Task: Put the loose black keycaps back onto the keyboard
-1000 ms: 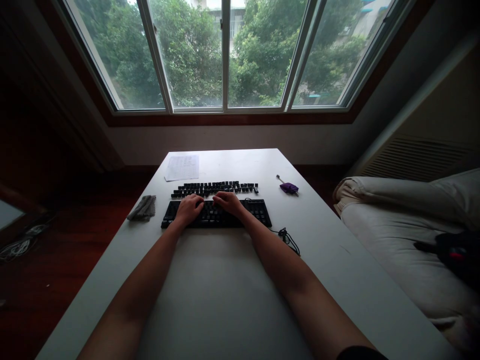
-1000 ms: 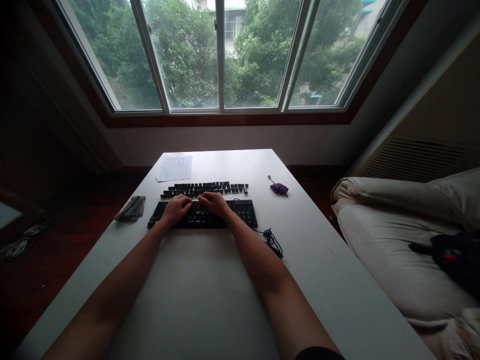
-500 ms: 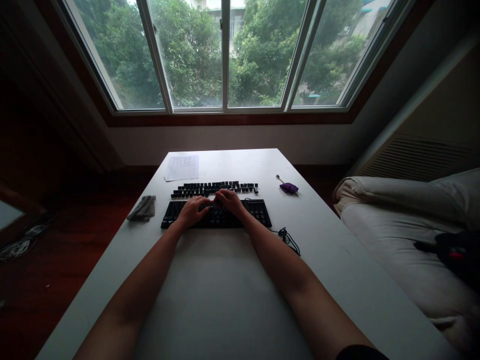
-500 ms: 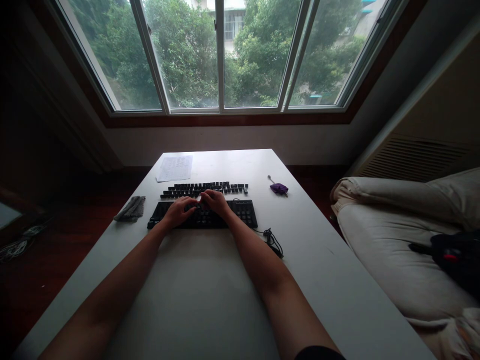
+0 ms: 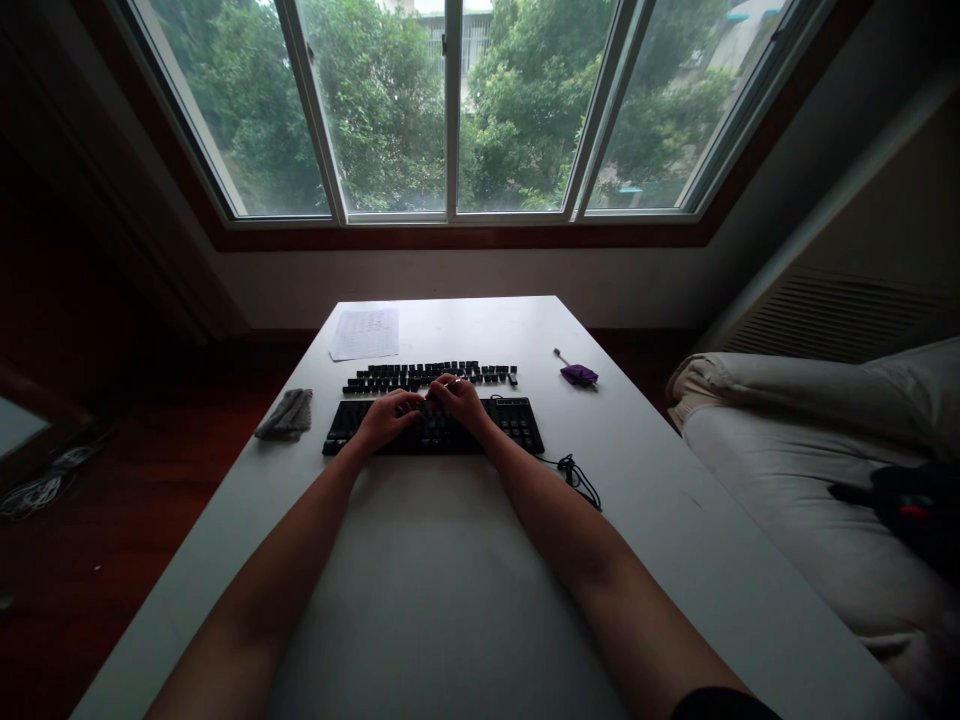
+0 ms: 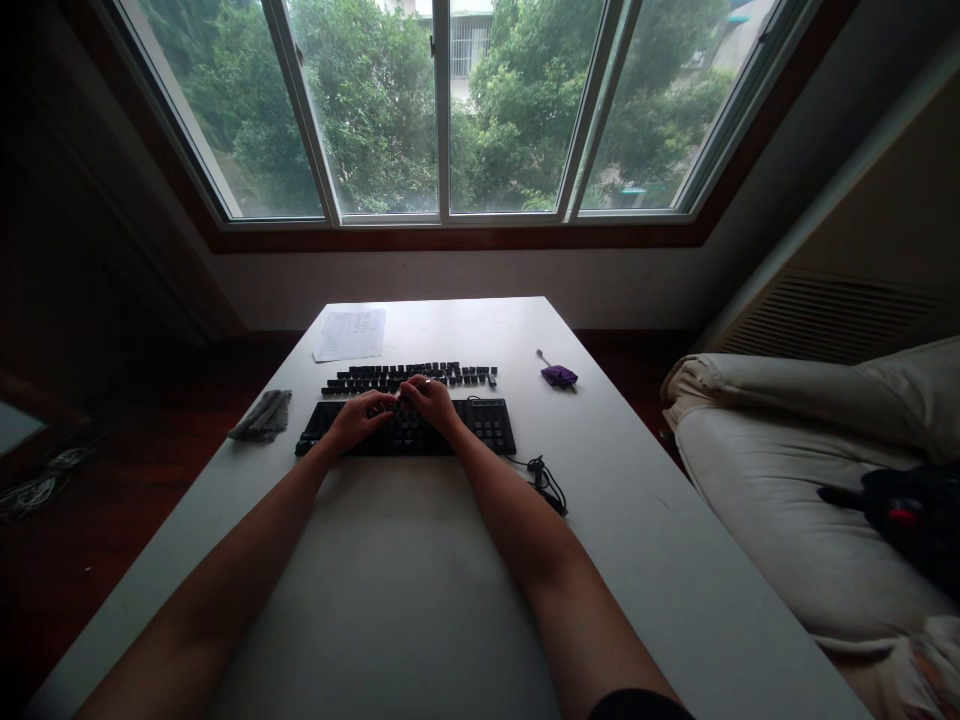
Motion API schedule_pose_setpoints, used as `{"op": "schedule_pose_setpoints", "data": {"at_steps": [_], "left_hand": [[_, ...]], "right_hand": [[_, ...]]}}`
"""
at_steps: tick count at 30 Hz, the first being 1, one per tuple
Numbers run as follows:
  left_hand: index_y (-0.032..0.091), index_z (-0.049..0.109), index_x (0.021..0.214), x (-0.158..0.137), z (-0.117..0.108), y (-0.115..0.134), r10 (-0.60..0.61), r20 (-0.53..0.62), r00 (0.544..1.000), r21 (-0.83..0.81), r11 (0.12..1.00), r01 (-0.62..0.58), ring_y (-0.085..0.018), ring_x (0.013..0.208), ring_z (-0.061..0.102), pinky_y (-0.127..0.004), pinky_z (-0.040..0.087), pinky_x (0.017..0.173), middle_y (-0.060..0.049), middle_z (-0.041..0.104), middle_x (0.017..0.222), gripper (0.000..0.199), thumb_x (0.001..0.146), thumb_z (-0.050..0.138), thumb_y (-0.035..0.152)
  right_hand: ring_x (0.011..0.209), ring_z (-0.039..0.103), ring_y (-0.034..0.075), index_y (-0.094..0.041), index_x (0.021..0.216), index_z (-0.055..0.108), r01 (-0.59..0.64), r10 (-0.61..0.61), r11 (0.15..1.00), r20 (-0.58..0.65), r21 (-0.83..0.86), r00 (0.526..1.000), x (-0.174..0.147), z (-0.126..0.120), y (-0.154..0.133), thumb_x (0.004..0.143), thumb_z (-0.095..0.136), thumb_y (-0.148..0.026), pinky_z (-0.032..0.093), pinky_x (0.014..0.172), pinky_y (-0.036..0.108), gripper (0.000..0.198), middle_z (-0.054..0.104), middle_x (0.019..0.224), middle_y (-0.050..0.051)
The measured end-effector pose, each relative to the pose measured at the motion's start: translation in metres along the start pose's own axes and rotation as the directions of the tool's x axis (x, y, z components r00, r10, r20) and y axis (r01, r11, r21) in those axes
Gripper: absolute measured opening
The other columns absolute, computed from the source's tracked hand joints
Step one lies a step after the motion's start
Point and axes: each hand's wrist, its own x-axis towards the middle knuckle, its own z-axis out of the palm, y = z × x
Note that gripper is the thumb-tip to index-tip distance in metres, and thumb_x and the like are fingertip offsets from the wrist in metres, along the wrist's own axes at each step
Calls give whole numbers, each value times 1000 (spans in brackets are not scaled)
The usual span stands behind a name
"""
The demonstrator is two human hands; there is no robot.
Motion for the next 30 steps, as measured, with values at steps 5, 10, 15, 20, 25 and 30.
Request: {"op": "schedule_pose_setpoints", "data": {"at_steps": [5, 10, 15, 20, 25, 30], "left_hand": [[24, 71, 115, 0, 0, -2, -4, -15, 1000, -21, 1000, 4, -18, 87, 64, -32, 52, 79, -5, 68, 102, 29, 88, 67, 33], [24, 72, 112, 1, 2, -7, 16, -55, 998, -41, 999, -18, -18, 85, 64, -31, 51, 76, -4, 68, 99, 27, 87, 67, 34], [25, 72, 112, 1, 3, -7, 30, -40, 999, -31, 999, -31, -18, 85, 64, -31, 50, 76, -4, 69, 100, 25, 89, 66, 32], [24, 73, 111, -1, 4, -4, 58, -25, 998, -2, 998, -58, -20, 91, 65, -34, 51, 84, -6, 69, 104, 24, 89, 66, 32], [25, 73, 113, -2, 4, -5, 55, -8, 998, 41, 998, -54, -20, 92, 65, -34, 50, 85, -5, 70, 106, 25, 91, 63, 32], [27, 72, 115, -1, 6, -7, 44, 23, 999, 148, 988, -46, -22, 95, 66, -35, 50, 87, -5, 70, 107, 26, 93, 60, 33]], "right_hand": [[62, 67, 16, -20, 84, 63, -26, 26, 999, -19, 33, 999, -1, 2, -2, 84, 64, -61, 54, 62, 28, 41, 68, 70, 1], [62, 68, 16, -20, 83, 63, -10, 12, 996, -17, 93, 1000, -1, 3, -2, 84, 66, -59, 53, 60, 26, 40, 68, 74, 1], [58, 65, 15, -21, 79, 62, -12, 14, 997, -30, 78, 999, 0, 4, -1, 83, 67, -59, 52, 57, 26, 39, 66, 67, 0], [57, 64, 15, -20, 81, 61, -19, 18, 999, 1, 49, 1000, -1, 5, 0, 85, 65, -56, 51, 57, 26, 36, 67, 65, 0], [59, 64, 14, -19, 82, 61, -6, 5, 999, 29, 43, 1000, -2, 6, 3, 87, 63, -50, 50, 58, 24, 32, 67, 67, -1], [59, 62, 13, -20, 80, 60, -8, 9, 1000, 49, -25, 999, -3, 8, 3, 87, 63, -50, 48, 57, 23, 31, 65, 66, -2]]}}
